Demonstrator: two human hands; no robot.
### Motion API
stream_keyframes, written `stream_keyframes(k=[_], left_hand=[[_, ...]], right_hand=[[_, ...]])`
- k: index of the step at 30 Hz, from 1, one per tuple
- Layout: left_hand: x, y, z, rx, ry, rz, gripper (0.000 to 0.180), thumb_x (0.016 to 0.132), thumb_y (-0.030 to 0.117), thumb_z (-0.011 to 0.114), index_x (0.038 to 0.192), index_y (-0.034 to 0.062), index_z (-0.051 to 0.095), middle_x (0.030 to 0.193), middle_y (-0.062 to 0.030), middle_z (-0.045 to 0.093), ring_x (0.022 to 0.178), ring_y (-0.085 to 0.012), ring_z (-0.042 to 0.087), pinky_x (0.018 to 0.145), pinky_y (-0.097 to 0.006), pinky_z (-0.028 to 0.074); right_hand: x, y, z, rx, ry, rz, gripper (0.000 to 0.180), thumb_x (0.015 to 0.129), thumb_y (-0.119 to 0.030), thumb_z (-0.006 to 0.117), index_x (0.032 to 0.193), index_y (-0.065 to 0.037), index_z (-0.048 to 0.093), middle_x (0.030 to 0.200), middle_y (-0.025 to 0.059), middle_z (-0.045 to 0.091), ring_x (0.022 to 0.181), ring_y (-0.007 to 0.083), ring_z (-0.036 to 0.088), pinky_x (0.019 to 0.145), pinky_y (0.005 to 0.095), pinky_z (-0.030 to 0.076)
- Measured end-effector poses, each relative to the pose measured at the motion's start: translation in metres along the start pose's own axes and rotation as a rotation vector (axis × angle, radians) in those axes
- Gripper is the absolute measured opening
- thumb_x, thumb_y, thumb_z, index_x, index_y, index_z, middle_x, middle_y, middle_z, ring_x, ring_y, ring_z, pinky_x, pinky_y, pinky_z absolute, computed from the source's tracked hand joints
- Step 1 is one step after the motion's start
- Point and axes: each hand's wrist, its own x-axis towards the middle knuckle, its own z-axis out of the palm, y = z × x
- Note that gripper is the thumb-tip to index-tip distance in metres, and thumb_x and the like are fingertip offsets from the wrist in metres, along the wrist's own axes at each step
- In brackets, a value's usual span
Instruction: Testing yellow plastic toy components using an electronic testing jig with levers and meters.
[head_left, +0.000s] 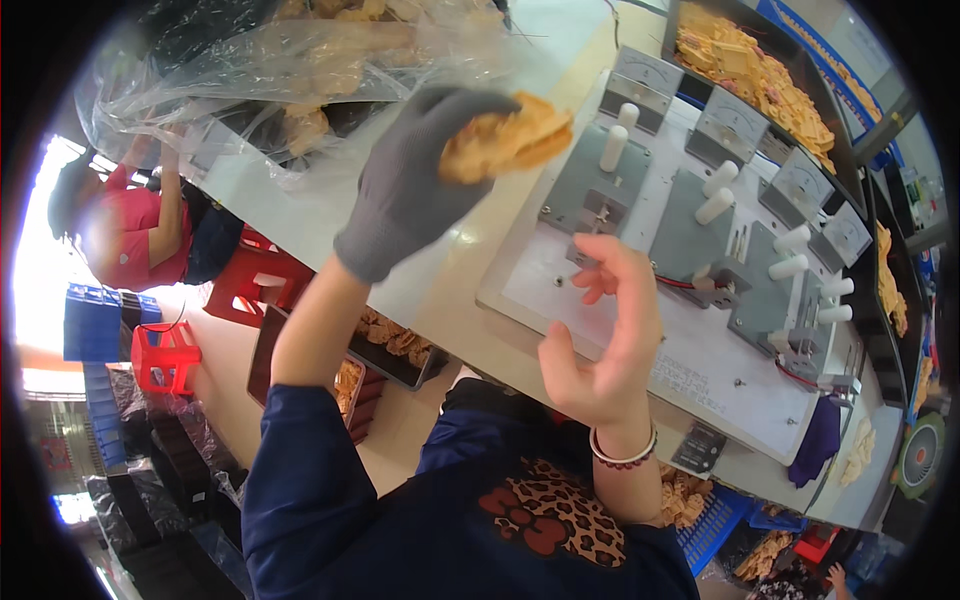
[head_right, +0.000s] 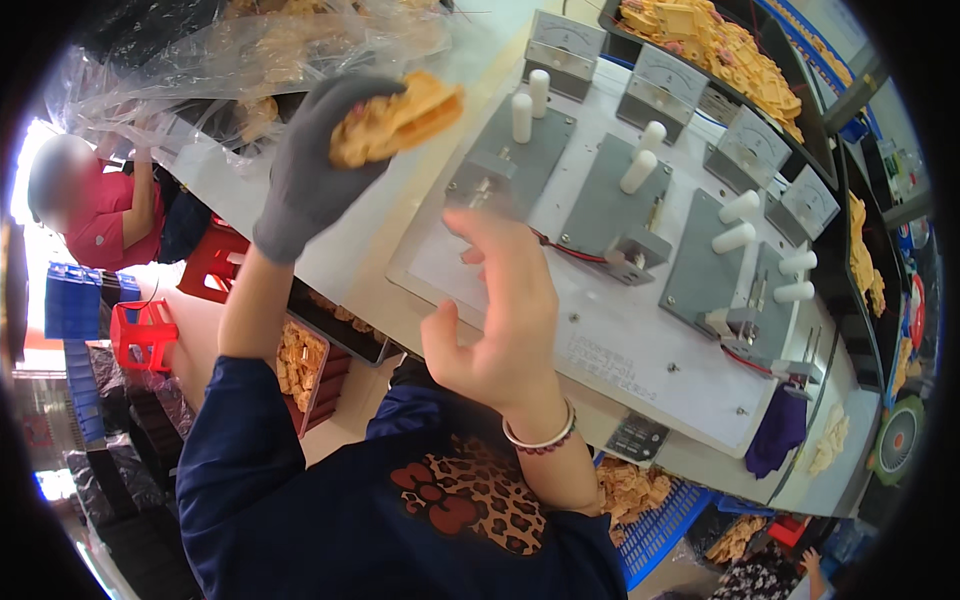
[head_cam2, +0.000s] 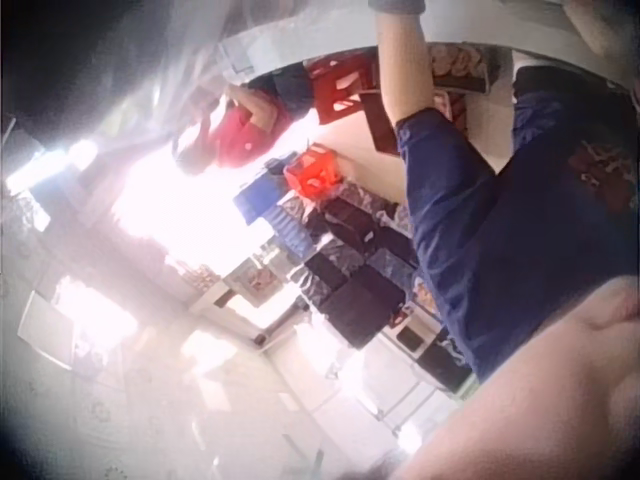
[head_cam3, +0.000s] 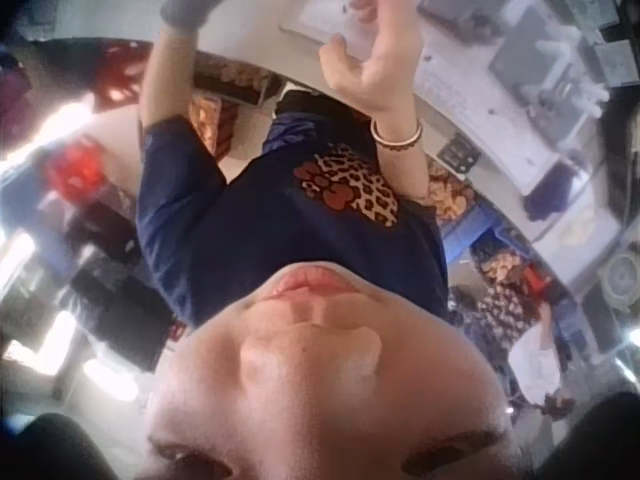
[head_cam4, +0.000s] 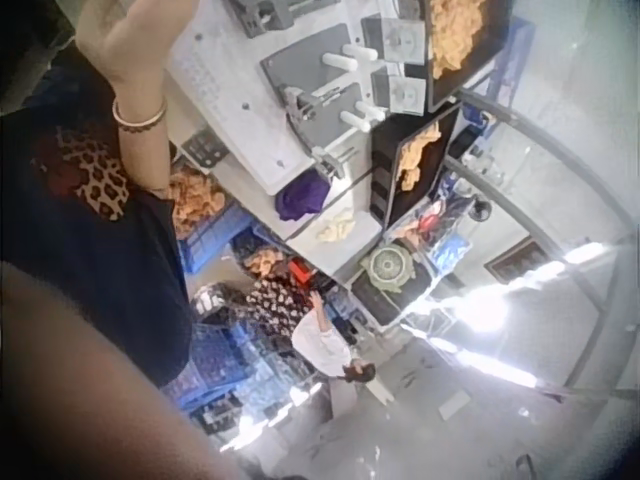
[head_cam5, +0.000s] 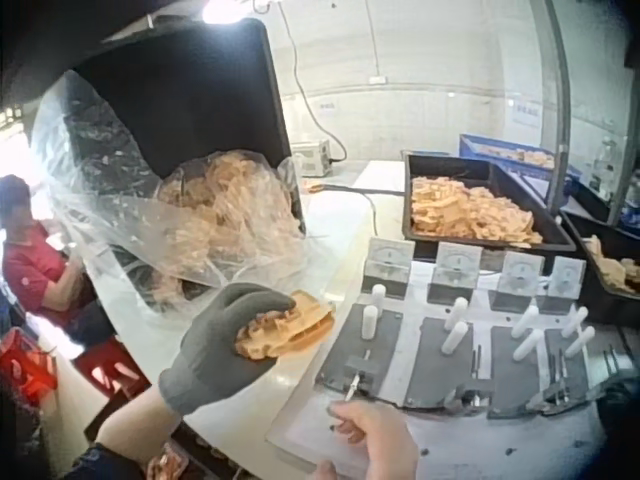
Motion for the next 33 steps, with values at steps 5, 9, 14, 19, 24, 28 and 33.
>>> stream_keyframes(k=[5, 9, 14, 19, 24, 28, 33], left_hand=[[0.054, 0.001, 0.019, -0.127, -0.078, 0.074, 0.044, 0.072, 0.01, 0.07, 0.115, 0.0179, 0.061, 0.102, -0.0097, 0.062, 0.092, -0.0258, 0.063, 0.082, -0.033, 0.05], [0.069, 0.002, 0.029, -0.164, -0.264, 0.021, 0.045, 0.076, 0.006, 0.068, 0.119, 0.0136, 0.06, 0.112, -0.0072, 0.061, 0.1, -0.0171, 0.06, 0.09, -0.03, 0.048], [0.084, -0.004, 0.039, 0.519, 0.062, 0.488, 0.042, 0.075, 0.005, 0.062, 0.112, 0.0255, 0.063, 0.105, -0.0041, 0.058, 0.087, -0.0261, 0.06, 0.08, -0.037, 0.051], [0.087, 0.003, 0.04, 0.562, -0.101, 0.771, 0.042, 0.074, 0.0, 0.057, 0.107, 0.024, 0.064, 0.112, -0.0034, 0.057, 0.096, -0.0289, 0.057, 0.082, -0.036, 0.05], [0.093, 0.02, 0.027, 0.427, -0.055, 0.575, 0.033, 0.074, 0.0, 0.059, 0.104, 0.0138, 0.065, 0.117, -0.0109, 0.055, 0.102, -0.0302, 0.053, 0.084, -0.037, 0.047], [0.104, 0.007, 0.046, 0.374, 0.152, 0.854, 0.035, 0.068, -0.005, 0.064, 0.099, 0.01, 0.064, 0.112, -0.0122, 0.056, 0.102, -0.0299, 0.052, 0.083, -0.037, 0.047], [0.072, 0.027, 0.045, 0.361, -0.086, 0.833, 0.045, 0.064, 0.01, 0.073, 0.107, 0.0203, 0.065, 0.114, -0.0074, 0.056, 0.111, -0.0315, 0.053, 0.091, -0.039, 0.048]], right_hand=[[0.002, 0.006, 0.004, 0.043, 0.059, -0.088, 0.055, 0.058, 0.002, 0.054, 0.113, 0.0, 0.054, 0.097, 0.0113, 0.056, 0.076, 0.0202, 0.051, 0.067, 0.0288, 0.043], [0.0, 0.007, 0.002, 0.058, 0.062, -0.086, 0.056, 0.058, 0.002, 0.054, 0.113, -0.001, 0.054, 0.095, 0.0106, 0.056, 0.075, 0.0208, 0.051, 0.065, 0.0288, 0.042], [0.001, 0.007, 0.0, 0.071, 0.06, -0.07, 0.056, 0.057, 0.001, 0.054, 0.113, -0.001, 0.054, 0.095, 0.0107, 0.056, 0.073, 0.021, 0.052, 0.064, 0.029, 0.042], [0.001, 0.008, 0.001, 0.09, 0.058, -0.068, 0.057, 0.057, 0.001, 0.054, 0.114, -0.001, 0.054, 0.096, 0.0106, 0.056, 0.073, 0.0214, 0.052, 0.062, 0.0293, 0.042], [0.001, 0.01, 0.0, 0.071, 0.067, -0.069, 0.058, 0.056, 0.001, 0.054, 0.114, -0.001, 0.054, 0.096, 0.0109, 0.057, 0.073, 0.0216, 0.052, 0.062, 0.0294, 0.042], [0.001, 0.007, 0.003, 0.09, 0.051, -0.089, 0.059, 0.056, 0.001, 0.054, 0.114, -0.001, 0.054, 0.097, 0.0112, 0.057, 0.073, 0.0216, 0.052, 0.062, 0.0293, 0.042], [0.001, 0.007, 0.0, 0.083, 0.067, -0.072, 0.059, 0.054, 0.002, 0.05, 0.113, 0.0, 0.053, 0.092, 0.0145, 0.055, 0.073, 0.03, 0.053, 0.062, 0.0352, 0.047]])
